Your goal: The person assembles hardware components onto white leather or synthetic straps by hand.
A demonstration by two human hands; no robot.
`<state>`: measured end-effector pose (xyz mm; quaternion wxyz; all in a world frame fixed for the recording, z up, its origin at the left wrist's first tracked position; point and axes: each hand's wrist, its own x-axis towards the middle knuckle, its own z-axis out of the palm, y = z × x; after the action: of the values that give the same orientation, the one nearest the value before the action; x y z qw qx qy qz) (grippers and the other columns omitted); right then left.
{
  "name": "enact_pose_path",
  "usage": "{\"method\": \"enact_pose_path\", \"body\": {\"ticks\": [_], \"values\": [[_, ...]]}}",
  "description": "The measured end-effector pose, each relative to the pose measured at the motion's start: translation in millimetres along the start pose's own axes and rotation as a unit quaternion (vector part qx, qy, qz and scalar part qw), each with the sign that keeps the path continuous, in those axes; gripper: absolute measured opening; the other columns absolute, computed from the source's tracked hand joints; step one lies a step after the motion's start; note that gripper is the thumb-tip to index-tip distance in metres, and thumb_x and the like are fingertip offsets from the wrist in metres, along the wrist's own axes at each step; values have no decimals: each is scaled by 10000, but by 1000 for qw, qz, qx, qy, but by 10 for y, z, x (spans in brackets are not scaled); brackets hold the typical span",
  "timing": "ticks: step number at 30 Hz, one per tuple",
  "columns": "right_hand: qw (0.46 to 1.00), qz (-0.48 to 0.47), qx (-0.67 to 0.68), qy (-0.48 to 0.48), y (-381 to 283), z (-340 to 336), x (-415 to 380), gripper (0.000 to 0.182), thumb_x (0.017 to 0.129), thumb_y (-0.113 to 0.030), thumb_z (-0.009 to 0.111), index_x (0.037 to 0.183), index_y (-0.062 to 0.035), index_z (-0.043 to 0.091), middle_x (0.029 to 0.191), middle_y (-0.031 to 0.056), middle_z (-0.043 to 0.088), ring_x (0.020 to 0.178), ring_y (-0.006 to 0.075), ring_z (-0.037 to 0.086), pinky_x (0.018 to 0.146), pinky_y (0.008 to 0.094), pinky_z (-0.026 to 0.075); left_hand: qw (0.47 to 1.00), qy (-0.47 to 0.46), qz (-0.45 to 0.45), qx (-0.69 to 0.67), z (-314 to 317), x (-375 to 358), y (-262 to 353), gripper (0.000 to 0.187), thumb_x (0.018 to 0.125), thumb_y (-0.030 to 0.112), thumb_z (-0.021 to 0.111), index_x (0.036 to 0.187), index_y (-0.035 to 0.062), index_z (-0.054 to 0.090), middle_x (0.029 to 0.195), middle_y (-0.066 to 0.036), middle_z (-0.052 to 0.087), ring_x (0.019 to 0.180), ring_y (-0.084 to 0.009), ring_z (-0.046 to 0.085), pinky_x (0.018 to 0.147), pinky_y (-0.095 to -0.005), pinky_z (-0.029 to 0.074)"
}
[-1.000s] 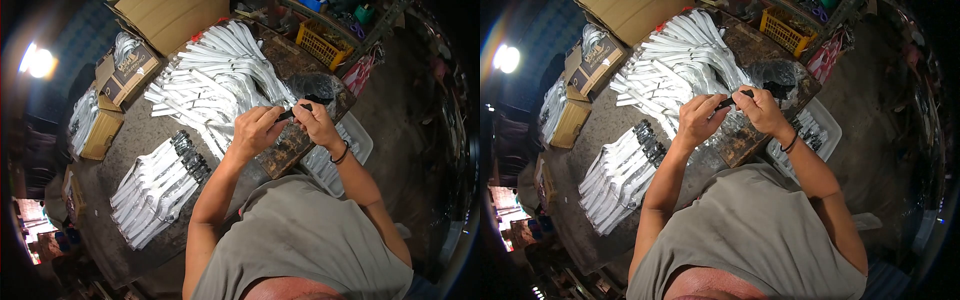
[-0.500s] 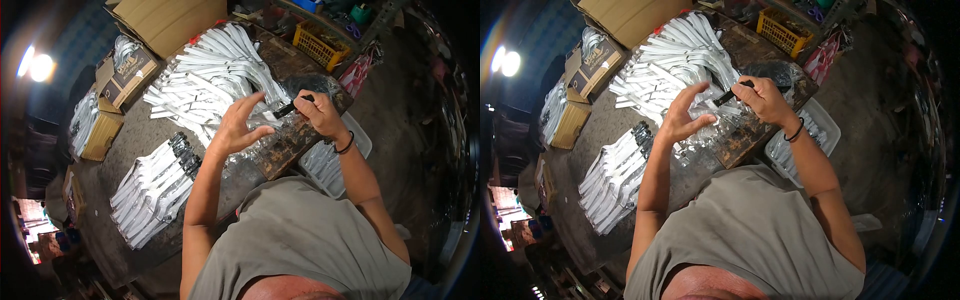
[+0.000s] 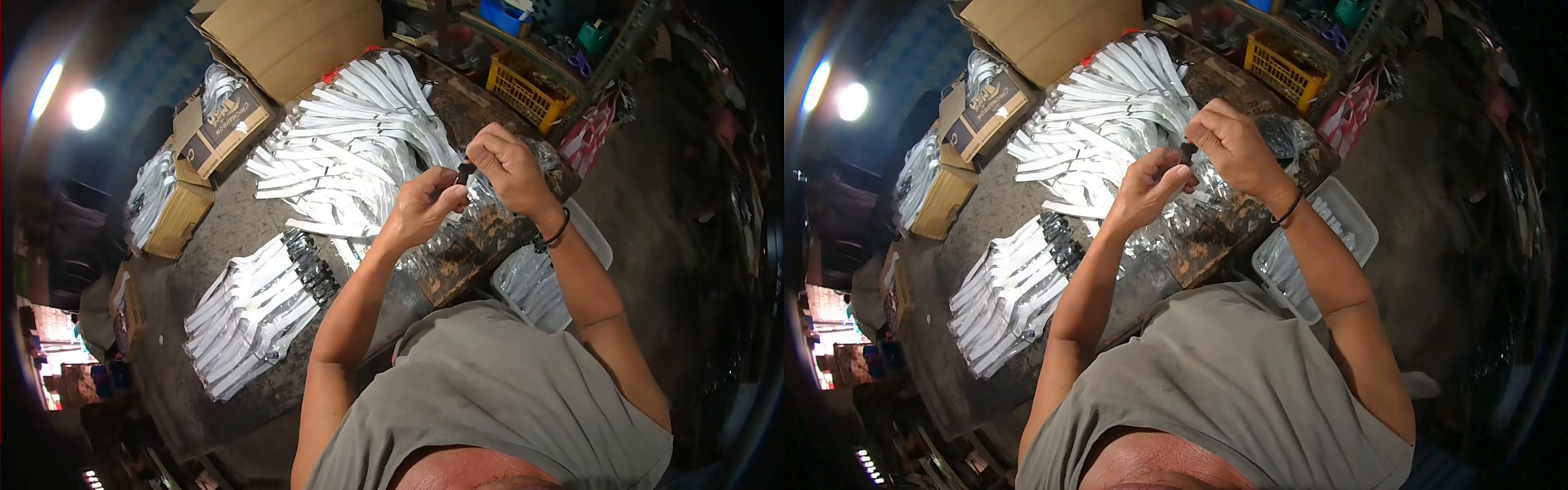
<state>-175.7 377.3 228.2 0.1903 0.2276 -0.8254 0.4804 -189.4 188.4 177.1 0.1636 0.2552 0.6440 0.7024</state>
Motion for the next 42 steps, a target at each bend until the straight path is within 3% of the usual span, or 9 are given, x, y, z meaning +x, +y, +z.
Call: {"method": "enact_pose_path", "body": {"ticks": [8,18,22,29,31,34,36,38,42], "values": [[998,41,28,-38,-159,-265,-47,142,870,-123,671,931,-23,592,836,46,579,752,114,550,676,256,449,996,-4,71,53,239,91,91,314,896,263,668,1027,-13,599,842,-61,642,818,-140,599,728,-285,490],[976,-145,143,70,139,-1891,296,131,890,28,561,1017,31,592,909,117,616,772,156,566,718,261,464,910,-397,-115,-39,305,-147,418,647,751,353,789,1219,-22,548,1124,-138,625,1074,-205,576,911,-336,455],[750,-481,-431,141,183,-2147,665,249,904,-90,632,1117,33,594,934,99,645,816,147,612,697,232,514,869,-441,-113,-194,621,-358,452,665,761,289,780,1278,-29,508,1179,-166,622,1104,-212,574,942,-335,447],[854,-430,-222,188,-757,-1553,1331,124,894,-32,559,788,-4,500,777,76,418,586,164,423,489,293,373,874,-399,-118,-251,418,-744,185,582,803,226,738,1275,-37,521,1143,-176,649,1054,-210,621,936,-331,461],[746,-492,-395,212,-958,-1560,1469,116,896,-42,569,815,39,553,798,110,478,624,207,473,533,353,417,888,-391,-114,-212,254,-913,132,542,822,207,723,1263,-43,530,1134,-178,653,1056,-206,626,934,-331,465],[878,-289,-243,294,-775,-1963,1724,186,919,-109,580,858,66,597,830,157,530,708,250,521,594,368,445,912,-357,-132,-155,-71,-1247,-56,461,848,199,707,1202,-62,569,1075,-153,679,1027,-186,638,915,-307,477],[663,-477,-527,234,-1314,-1304,1608,223,933,-142,576,886,73,611,853,179,547,751,263,540,618,369,453,925,-323,-143,-135,-351,-1549,-166,459,841,242,720,1159,-63,594,1027,-128,691,970,-172,646,873,-300,490],[943,-147,-179,238,-857,-1792,1842,207,910,-141,580,893,63,612,840,172,569,729,252,558,601,354,463,944,-287,-139,-87,-671,-1928,-288,465,831,274,730,1136,-54,607,995,-113,691,929,-162,641,846,-301,491],[973,-76,66,210,-1268,-404,1631,107,877,-89,574,912,7,603,760,63,580,625,166,551,552,268,458,963,-200,-163,-78,-1323,-2768,-267,448,824,339,731,1053,-35,636,928,-85,683,870,-136,617,790,-297,488]]}}
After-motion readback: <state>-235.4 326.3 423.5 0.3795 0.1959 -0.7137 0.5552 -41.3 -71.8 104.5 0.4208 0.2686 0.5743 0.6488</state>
